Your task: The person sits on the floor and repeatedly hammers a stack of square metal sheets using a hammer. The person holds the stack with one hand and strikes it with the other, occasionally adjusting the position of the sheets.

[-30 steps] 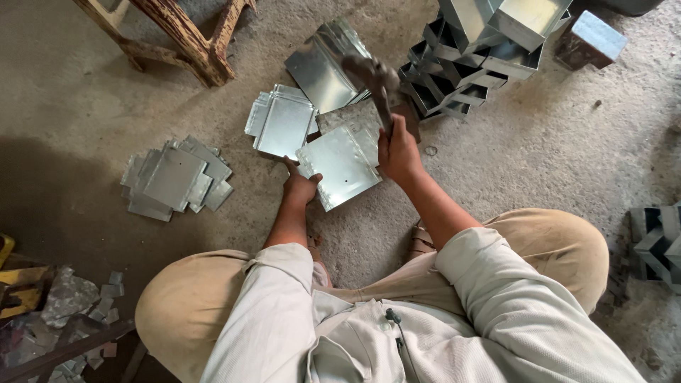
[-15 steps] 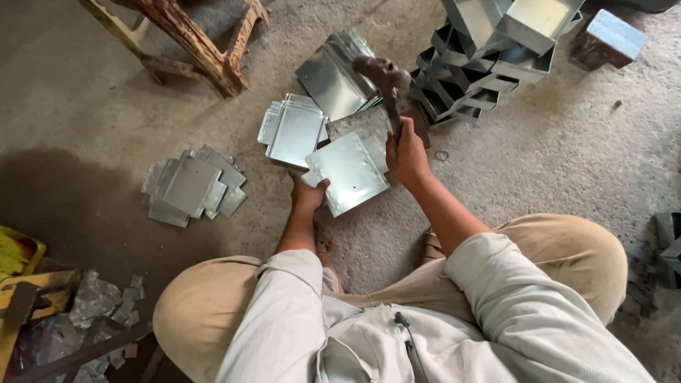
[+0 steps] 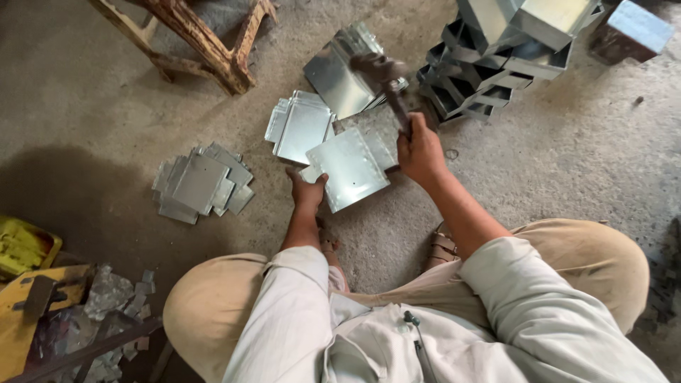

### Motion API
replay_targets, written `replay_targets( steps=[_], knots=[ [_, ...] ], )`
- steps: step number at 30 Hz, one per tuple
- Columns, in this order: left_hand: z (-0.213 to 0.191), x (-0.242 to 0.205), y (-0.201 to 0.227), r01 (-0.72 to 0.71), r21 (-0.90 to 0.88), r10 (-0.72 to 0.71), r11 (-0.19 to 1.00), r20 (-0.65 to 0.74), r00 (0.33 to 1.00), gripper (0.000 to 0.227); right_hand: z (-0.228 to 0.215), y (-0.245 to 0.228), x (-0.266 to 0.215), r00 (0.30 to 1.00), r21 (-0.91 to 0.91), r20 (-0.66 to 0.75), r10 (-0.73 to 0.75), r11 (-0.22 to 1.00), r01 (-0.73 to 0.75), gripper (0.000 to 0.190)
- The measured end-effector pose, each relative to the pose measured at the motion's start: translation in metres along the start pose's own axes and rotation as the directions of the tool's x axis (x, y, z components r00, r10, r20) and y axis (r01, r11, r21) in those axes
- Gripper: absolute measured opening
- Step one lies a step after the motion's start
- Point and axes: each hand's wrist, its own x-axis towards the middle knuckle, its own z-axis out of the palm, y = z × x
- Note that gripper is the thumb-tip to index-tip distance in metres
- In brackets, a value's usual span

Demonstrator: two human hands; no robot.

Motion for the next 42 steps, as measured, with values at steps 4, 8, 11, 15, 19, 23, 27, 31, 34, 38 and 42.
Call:
replay_targets(
  steps=[4,8,11,15,19,23,27,31,34,38,42],
  knots=[
    [0.004,0.007,0.001,-0.016,0.008,0.016,1.000,-0.012,1.000,0.124,0.009,0.030,-0.016,0.998,0.019,-0.002,-0.058,0.998,0.058,0.028],
    [0.002,0.004,0.005,-0.061,-0.007,0.061,0.998,-0.025,0.998,0.124,0.019,0.061,-0.040,0.938,-0.470,0.271,0.218,0.880,-0.069,0.033],
    [0.003,0.003,0.009,0.034,-0.042,-0.036,0.999,-0.040,0.999,0.119,0.014,0.038,-0.041,0.959,-0.430,0.153,0.239,0.890,-0.153,0.035],
    [0.009,0.008,-0.007,-0.054,-0.210,0.042,0.976,-0.063,0.997,0.116,-0.005,0.009,-0.030,0.996,-0.129,0.037,0.086,0.988,-0.080,0.032],
    [0.016,0.022,-0.018,-0.065,-0.232,0.044,0.970,-0.092,0.995,0.116,-0.001,0.031,-0.036,0.998,-0.055,0.038,0.042,0.998,-0.040,0.025],
    [0.016,0.026,-0.014,-0.054,-0.211,0.033,0.976,-0.098,0.995,0.115,0.010,0.059,-0.055,0.916,-0.487,0.279,0.289,0.864,-0.124,0.029],
    [0.008,0.018,0.002,0.055,-0.274,-0.074,0.960,-0.059,0.996,0.110,0.011,0.041,-0.051,0.963,-0.358,0.125,0.240,0.916,-0.182,0.033],
    [0.006,0.009,0.016,0.132,-0.265,-0.153,0.955,-0.058,0.987,0.108,-0.002,0.038,-0.036,0.993,-0.117,0.055,0.109,0.988,-0.102,0.031],
    [0.004,0.008,0.013,0.112,-0.288,-0.135,0.951,-0.064,0.989,0.107,0.008,0.054,-0.047,0.996,-0.137,0.071,0.054,0.990,-0.044,0.031],
    [0.007,0.014,0.009,0.082,-0.271,-0.110,0.959,-0.088,0.990,0.107,0.010,0.062,-0.056,0.874,-0.543,0.319,0.367,0.826,-0.149,0.042],
    [0.007,0.018,-0.003,0.091,-0.263,-0.119,0.960,-0.093,0.989,0.105,0.008,0.054,-0.056,0.969,-0.367,0.139,0.204,0.919,-0.141,0.034]
  ],
)
